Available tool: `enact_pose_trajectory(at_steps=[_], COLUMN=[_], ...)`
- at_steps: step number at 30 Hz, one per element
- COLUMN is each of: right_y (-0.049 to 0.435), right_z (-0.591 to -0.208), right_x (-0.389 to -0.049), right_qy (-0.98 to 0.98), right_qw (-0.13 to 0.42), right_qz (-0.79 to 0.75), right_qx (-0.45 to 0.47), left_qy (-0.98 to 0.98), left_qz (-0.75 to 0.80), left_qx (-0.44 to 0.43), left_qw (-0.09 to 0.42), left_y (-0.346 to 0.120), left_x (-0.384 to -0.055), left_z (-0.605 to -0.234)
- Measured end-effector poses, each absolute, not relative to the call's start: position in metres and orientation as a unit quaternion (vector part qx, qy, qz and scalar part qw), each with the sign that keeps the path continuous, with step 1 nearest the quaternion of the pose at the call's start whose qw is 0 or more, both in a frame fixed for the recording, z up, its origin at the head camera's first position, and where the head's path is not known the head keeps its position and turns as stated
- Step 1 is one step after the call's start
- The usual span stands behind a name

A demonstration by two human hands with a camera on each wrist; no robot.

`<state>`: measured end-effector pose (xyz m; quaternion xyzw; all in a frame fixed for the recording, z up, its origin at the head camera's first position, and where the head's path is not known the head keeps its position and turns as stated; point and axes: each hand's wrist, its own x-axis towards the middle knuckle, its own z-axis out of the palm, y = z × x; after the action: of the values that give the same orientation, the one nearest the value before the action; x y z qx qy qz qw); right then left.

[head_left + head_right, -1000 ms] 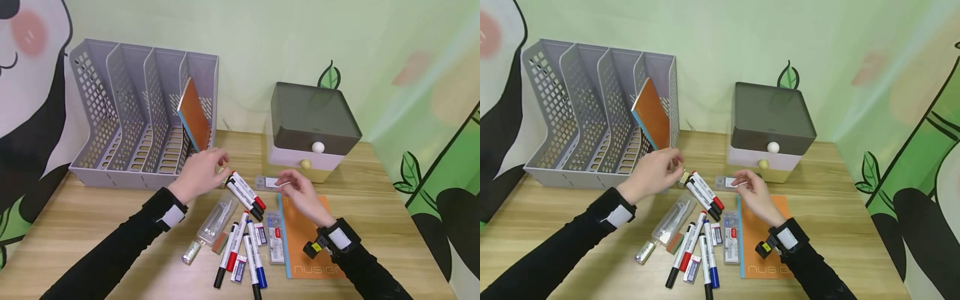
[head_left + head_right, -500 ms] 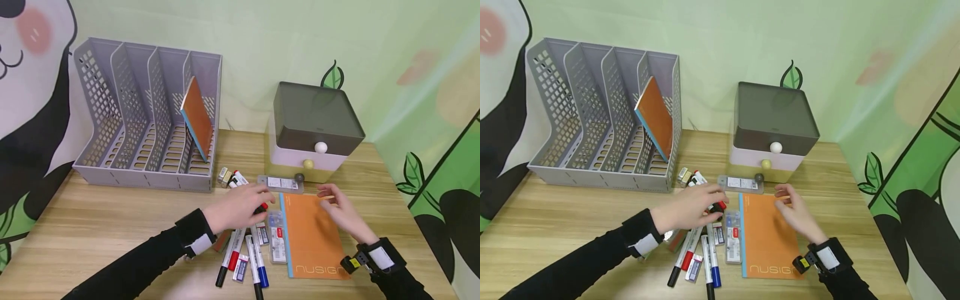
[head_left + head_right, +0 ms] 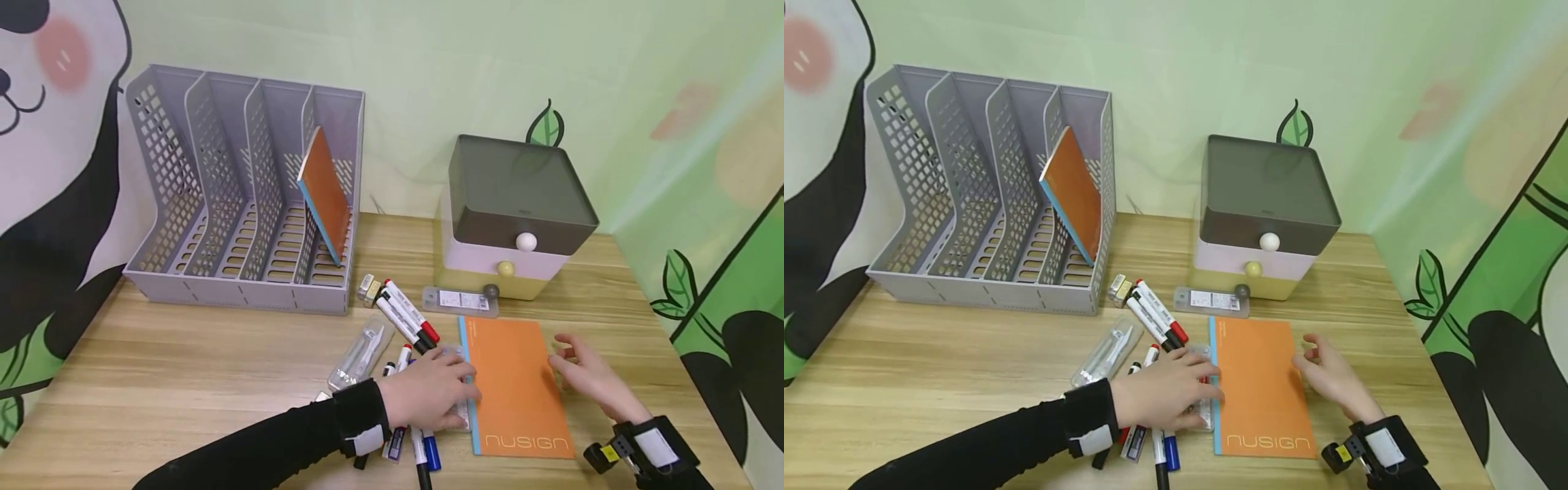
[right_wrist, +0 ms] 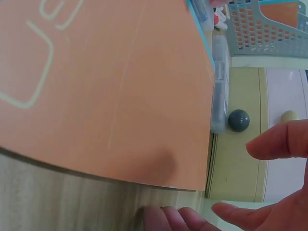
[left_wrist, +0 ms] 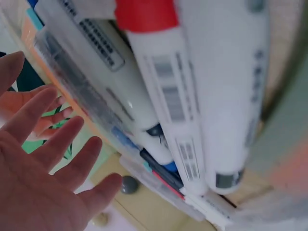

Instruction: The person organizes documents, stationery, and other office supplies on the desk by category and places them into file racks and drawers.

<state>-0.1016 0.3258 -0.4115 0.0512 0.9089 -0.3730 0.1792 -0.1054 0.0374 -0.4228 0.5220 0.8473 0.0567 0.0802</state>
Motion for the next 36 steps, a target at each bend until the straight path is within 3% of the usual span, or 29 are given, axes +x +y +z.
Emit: enact_pose_trajectory(at_steps=[16, 26, 32, 36], right_y=[0.336, 0.333, 0.332, 0.33], right_z=[-0.422, -0.425, -0.423, -0.416], right_x=[-0.103, -0.101, -0.092, -0.086], right_qy=[0.829, 0.785, 0.822, 0.853], right_qw=[0.237, 0.257, 0.199, 0.155], right_qz=[-0.494, -0.558, -0.532, -0.496], right_qx=[0.112, 0.086, 0.033, 0.052], left_qy=[0.855, 0.856, 0.858, 0.858], left_qz=[0.026, 0.035, 0.053, 0.078], left_qx=[0.506, 0.502, 0.496, 0.491], left_qw=[0.111, 0.118, 0.118, 0.129], left_y=[0.044, 0.043, 0.042, 0.04], left_x=[-0.101, -0.103, -0.103, -0.103], left_z=[-0.433, -0.435, -0.437, -0.437])
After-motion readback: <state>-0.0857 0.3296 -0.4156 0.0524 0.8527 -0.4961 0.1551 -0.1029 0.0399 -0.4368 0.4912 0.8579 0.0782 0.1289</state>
